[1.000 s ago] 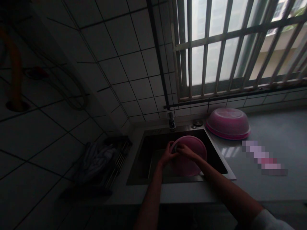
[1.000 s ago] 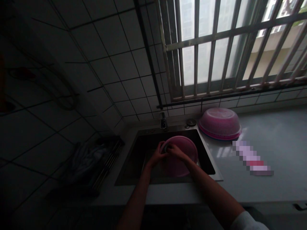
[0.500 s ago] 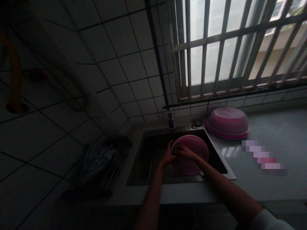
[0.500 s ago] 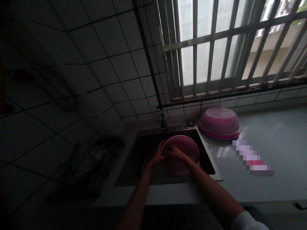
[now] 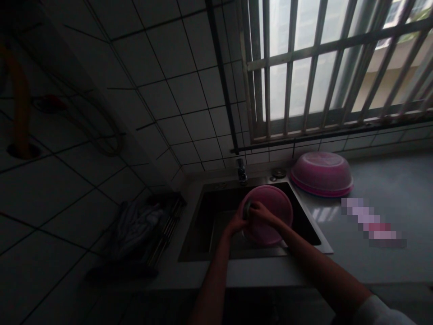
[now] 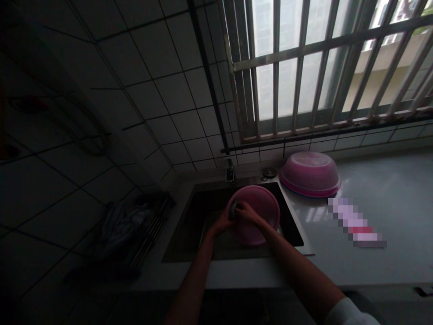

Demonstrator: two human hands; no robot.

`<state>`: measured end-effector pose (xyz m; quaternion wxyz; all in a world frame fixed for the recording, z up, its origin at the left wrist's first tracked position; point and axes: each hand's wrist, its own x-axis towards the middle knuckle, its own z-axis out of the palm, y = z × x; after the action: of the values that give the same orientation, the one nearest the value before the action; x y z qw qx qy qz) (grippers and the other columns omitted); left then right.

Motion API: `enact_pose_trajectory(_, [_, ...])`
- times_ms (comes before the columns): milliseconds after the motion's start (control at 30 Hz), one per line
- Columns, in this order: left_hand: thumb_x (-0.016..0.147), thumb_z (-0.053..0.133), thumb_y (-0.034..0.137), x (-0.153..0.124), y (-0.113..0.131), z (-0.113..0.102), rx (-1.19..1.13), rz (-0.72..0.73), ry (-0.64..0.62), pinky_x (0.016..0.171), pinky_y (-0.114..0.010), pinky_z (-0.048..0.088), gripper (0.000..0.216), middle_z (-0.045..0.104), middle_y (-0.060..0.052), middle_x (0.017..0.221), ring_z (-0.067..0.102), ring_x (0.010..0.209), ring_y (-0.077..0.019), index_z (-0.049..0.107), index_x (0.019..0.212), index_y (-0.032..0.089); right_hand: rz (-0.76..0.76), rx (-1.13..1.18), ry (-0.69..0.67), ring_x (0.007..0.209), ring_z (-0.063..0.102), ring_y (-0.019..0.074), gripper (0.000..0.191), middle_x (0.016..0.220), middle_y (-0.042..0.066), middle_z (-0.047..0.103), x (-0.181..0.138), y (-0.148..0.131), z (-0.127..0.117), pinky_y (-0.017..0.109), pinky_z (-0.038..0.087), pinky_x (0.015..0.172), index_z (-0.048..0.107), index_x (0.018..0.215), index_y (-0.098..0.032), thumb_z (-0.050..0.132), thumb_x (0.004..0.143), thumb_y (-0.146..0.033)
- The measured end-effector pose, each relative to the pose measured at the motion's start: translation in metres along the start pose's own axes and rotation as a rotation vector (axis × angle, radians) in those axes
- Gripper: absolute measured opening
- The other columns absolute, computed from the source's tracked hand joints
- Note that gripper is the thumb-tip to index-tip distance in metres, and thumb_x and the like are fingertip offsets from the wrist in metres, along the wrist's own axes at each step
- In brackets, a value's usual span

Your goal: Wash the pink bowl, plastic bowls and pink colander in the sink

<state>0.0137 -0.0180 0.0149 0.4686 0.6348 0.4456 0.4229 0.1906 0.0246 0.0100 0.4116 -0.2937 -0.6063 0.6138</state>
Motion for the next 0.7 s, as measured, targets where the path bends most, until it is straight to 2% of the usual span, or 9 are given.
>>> enact_pose_trajectory(67, [0.059, 0.097, 0.04, 0.0, 0.004, 0.002, -0.011, 0.029, -0.019, 0.13, -0.06, 0.024, 0.107, 0.048, -0.014, 0.163, 0.04, 0.153, -0.0402, 0.05, 0.154, 0.025, -0.051, 0.023, 0.236, 0.072, 0.059, 0.019, 0.029, 0.084, 0.005, 0.07, 0.004, -0.007, -0.013, 0.028, 0.049, 0.064, 0.067, 0.085, -0.019, 0.068, 0.071, -0.043])
enact_pose_trajectory(133, [0.061, 0.097, 0.043, -0.001, 0.005, 0.003, -0.023, 0.035, -0.039, 0.13, -0.061, 0.024, 0.107, 0.048, -0.015, 0.163, 0.04, 0.153, -0.0407, 0.049, 0.154, 0.025, -0.077, 0.044, 0.371, 0.073, 0.059, 0.019, 0.028, 0.084, 0.004, 0.07, 0.006, -0.013, -0.022, 0.028, 0.05, 0.066, 0.066, 0.087, -0.019, 0.066, 0.072, -0.044])
enact_pose_trajectory(200, [0.061, 0.097, 0.042, -0.002, 0.002, 0.002, -0.024, 0.046, -0.051, 0.13, -0.061, 0.025, 0.106, 0.048, -0.015, 0.163, 0.04, 0.152, -0.0408, 0.049, 0.154, 0.025, -0.069, 0.053, 0.338, 0.072, 0.059, 0.0187, 0.027, 0.084, 0.004, 0.07, 0.006, -0.013, -0.021, 0.028, 0.051, 0.065, 0.067, 0.086, -0.019, 0.067, 0.073, -0.043])
enact_pose_trajectory(333, [0.061, 0.095, 0.032, 0.0, -0.007, -0.003, 0.031, 0.069, -0.048, 0.13, -0.059, 0.024, 0.104, 0.049, -0.013, 0.162, 0.042, 0.151, -0.0391, 0.05, 0.154, 0.026, 0.016, 0.026, -0.038, 0.07, 0.061, 0.0182, 0.024, 0.082, 0.004, 0.073, -0.002, -0.002, 0.002, 0.028, 0.051, 0.064, 0.071, 0.083, -0.018, 0.072, 0.071, -0.039])
enact_pose_trajectory(400, [0.063, 0.093, 0.03, 0.001, -0.009, -0.004, 0.05, 0.075, -0.046, 0.131, -0.057, 0.024, 0.1, 0.05, -0.013, 0.161, 0.042, 0.151, -0.0381, 0.05, 0.154, 0.026, 0.052, 0.008, -0.11, 0.069, 0.06, 0.0179, 0.022, 0.08, 0.004, 0.073, -0.004, 0.002, 0.007, 0.027, 0.05, 0.062, 0.071, 0.081, -0.018, 0.073, 0.07, -0.038])
enact_pose_trajectory(467, [0.066, 0.092, 0.032, 0.002, -0.01, -0.003, 0.058, 0.084, -0.053, 0.131, -0.058, 0.023, 0.099, 0.048, -0.013, 0.162, 0.041, 0.152, -0.0379, 0.049, 0.154, 0.026, 0.031, 0.009, 0.007, 0.07, 0.06, 0.0186, 0.022, 0.081, 0.004, 0.072, -0.003, -0.001, 0.001, 0.027, 0.049, 0.062, 0.07, 0.08, -0.019, 0.071, 0.071, -0.04])
enact_pose_trajectory(600, [0.065, 0.095, 0.039, 0.002, -0.007, 0.001, 0.022, 0.091, -0.057, 0.13, -0.059, 0.024, 0.108, 0.046, -0.015, 0.164, 0.04, 0.153, -0.0394, 0.043, 0.158, 0.025, -0.008, 0.07, 0.367, 0.066, 0.056, 0.0175, 0.027, 0.076, 0.002, 0.067, 0.003, -0.014, -0.021, 0.026, 0.046, 0.058, 0.064, 0.082, -0.02, 0.065, 0.073, -0.045])
enact_pose_trajectory(667, [0.064, 0.096, 0.04, 0.002, -0.007, 0.002, -0.004, 0.084, -0.059, 0.129, -0.06, 0.025, 0.11, 0.045, -0.016, 0.164, 0.04, 0.153, -0.0399, 0.043, 0.159, 0.025, -0.01, 0.086, 0.371, 0.065, 0.056, 0.0174, 0.029, 0.077, 0.002, 0.067, 0.003, -0.016, -0.021, 0.027, 0.047, 0.059, 0.065, 0.085, -0.019, 0.066, 0.072, -0.045])
enact_pose_trajectory(700, [0.064, 0.096, 0.039, 0.001, -0.008, 0.002, -0.007, 0.081, -0.061, 0.129, -0.06, 0.025, 0.109, 0.045, -0.015, 0.164, 0.04, 0.153, -0.0399, 0.043, 0.159, 0.025, -0.016, 0.084, 0.313, 0.068, 0.058, 0.0181, 0.029, 0.081, 0.003, 0.069, 0.002, -0.015, -0.018, 0.028, 0.049, 0.061, 0.066, 0.086, -0.019, 0.067, 0.071, -0.044])
